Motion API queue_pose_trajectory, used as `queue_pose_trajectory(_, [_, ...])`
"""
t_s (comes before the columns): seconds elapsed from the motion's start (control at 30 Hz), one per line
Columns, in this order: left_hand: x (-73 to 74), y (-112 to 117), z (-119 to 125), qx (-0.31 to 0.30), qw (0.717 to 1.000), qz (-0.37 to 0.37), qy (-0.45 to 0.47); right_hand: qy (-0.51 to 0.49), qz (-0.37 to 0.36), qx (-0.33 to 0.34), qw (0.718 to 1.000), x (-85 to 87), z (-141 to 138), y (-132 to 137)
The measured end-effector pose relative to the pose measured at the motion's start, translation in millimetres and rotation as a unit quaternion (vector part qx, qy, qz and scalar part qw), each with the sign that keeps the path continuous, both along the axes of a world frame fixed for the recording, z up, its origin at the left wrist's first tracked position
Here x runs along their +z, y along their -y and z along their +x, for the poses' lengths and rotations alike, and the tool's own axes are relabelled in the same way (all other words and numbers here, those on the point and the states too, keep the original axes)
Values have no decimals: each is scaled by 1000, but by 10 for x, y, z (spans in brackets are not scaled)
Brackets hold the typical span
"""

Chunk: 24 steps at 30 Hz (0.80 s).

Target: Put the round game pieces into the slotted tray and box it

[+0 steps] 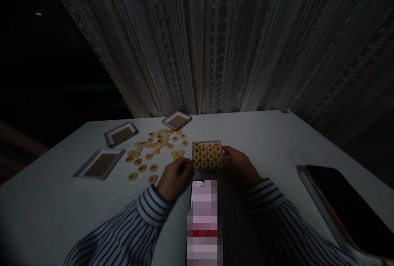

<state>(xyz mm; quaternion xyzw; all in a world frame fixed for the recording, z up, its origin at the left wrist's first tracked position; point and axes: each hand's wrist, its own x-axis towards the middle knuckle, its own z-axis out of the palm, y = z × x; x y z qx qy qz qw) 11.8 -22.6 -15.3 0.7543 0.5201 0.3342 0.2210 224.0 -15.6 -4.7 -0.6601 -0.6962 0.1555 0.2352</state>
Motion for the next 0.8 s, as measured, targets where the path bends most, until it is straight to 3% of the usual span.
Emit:
queue_pose_trajectory(0.5, [26, 22, 20, -25, 1000, 13, 1, 17, 36, -37, 999, 6, 7, -1])
queue_pose_trajectory(0.8, [26, 76, 16, -57, 998, 34, 7, -4, 60, -41, 997, -102, 60, -39])
